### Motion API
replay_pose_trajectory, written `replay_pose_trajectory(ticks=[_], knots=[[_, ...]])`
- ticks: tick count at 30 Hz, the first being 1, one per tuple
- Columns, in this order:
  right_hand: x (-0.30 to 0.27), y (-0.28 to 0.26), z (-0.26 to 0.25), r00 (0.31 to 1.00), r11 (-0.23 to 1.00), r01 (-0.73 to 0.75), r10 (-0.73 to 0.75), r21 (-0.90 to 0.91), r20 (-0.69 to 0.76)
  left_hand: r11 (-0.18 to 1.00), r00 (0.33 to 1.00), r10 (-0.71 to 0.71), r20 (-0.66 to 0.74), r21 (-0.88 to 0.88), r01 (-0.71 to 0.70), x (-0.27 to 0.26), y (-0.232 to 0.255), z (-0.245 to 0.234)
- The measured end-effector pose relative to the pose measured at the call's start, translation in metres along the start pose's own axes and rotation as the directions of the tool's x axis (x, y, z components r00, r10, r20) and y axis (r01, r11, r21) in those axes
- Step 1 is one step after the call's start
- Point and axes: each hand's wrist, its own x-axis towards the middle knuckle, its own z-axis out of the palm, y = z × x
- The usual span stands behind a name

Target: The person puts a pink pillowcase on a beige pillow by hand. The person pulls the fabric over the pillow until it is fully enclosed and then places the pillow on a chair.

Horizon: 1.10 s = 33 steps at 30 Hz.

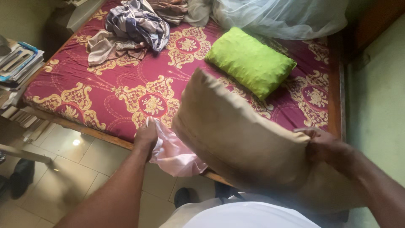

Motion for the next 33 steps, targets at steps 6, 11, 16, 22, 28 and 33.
replay_pose_trajectory(ticks=[6,11,16,22,28,33], knots=[[-0.048,-0.053,0.039,0.999,0.998,-0.034,0.034,-0.051,-0.016,0.996,0.974,0.024,0.227,-0.090,-0.004,-0.002,0.008,0.011],[-0.029,-0.041,0.050,1.000,0.984,-0.022,0.017,-0.177,-0.026,0.998,0.966,0.026,0.257,-0.064,-0.010,-0.009,0.029,0.027],[-0.022,-0.036,0.062,0.990,0.968,0.070,-0.037,-0.242,0.139,0.982,0.948,0.169,0.271,-0.123,-0.140,0.011,0.031,0.036],[-0.041,-0.041,0.045,0.992,0.963,-0.095,0.071,-0.253,-0.100,0.977,0.970,0.015,0.242,-0.211,0.037,0.015,0.042,0.013],[-0.043,-0.029,0.004,0.994,0.986,-0.009,-0.010,-0.164,-0.111,0.977,0.977,0.125,0.170,-0.192,-0.091,0.019,0.038,0.008],[-0.047,-0.045,0.015,0.989,0.984,-0.052,0.028,-0.167,-0.147,0.981,0.960,0.087,0.267,-0.192,-0.035,0.011,0.044,0.018]])
